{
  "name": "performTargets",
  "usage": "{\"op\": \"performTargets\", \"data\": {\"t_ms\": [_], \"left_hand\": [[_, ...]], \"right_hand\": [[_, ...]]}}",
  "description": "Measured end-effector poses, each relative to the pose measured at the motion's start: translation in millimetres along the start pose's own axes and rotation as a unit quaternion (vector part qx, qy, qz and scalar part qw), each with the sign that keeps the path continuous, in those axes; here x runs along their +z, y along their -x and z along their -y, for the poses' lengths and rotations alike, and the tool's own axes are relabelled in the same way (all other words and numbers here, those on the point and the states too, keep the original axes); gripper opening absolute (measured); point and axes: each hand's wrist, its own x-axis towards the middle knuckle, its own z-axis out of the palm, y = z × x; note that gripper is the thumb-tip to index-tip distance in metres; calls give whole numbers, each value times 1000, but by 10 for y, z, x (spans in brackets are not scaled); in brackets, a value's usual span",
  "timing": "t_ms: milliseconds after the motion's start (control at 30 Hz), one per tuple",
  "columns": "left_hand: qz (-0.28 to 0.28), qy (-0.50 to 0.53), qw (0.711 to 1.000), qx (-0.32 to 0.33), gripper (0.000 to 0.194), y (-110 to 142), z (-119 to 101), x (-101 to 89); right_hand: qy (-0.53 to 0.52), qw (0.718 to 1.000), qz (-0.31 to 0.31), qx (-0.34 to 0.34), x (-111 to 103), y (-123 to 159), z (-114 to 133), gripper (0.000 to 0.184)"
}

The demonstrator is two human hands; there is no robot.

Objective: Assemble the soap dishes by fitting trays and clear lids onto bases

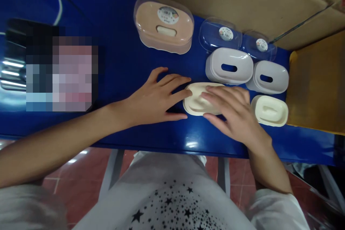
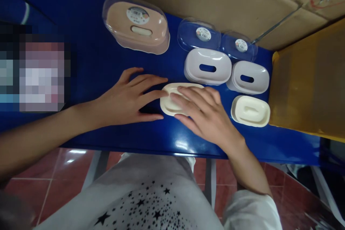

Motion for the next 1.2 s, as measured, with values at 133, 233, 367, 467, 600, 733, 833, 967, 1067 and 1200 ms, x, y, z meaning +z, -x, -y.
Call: {"op": "performTargets", "data": {"t_ms": [133, 233, 367, 467, 600, 733, 833, 967, 1067, 1200], "left_hand": [[2, -5, 1000, -1, 47, 16, 31, -57], [10, -23, 1000, 0, 46, 33, 45, -109], [2, -39, 999, 12, 33, 52, 50, -140], [-10, -37, 999, 13, 38, 59, 44, -135], [-16, -18, 1000, -15, 47, 64, 45, -137], [-21, 6, 999, -40, 54, 64, 62, -137], [-31, 4, 998, -53, 58, 66, 71, -128], [-18, 20, 999, -40, 51, 73, 74, -148], [-7, 40, 999, -26, 49, 74, 71, -181], [-6, 60, 998, -27, 52, 72, 76, -198]], "right_hand": [[31, 998, -32, 42, -81, 42, -134, 55], [46, 995, -48, 75, -100, 49, -253, 58], [72, 982, -62, 166, -80, 70, -510, 71], [80, 976, -28, 200, -28, 92, -674, 82], [82, 975, 9, 208, 27, 97, -693, 86], [117, 968, -1, 223, 12, 117, -687, 88], [111, 965, 12, 238, 2, 155, -760, 93], [89, 967, 12, 240, 37, 178, -821, 91], [80, 969, -2, 234, 53, 168, -808, 87], [80, 972, -16, 221, 25, 154, -766, 93]]}}
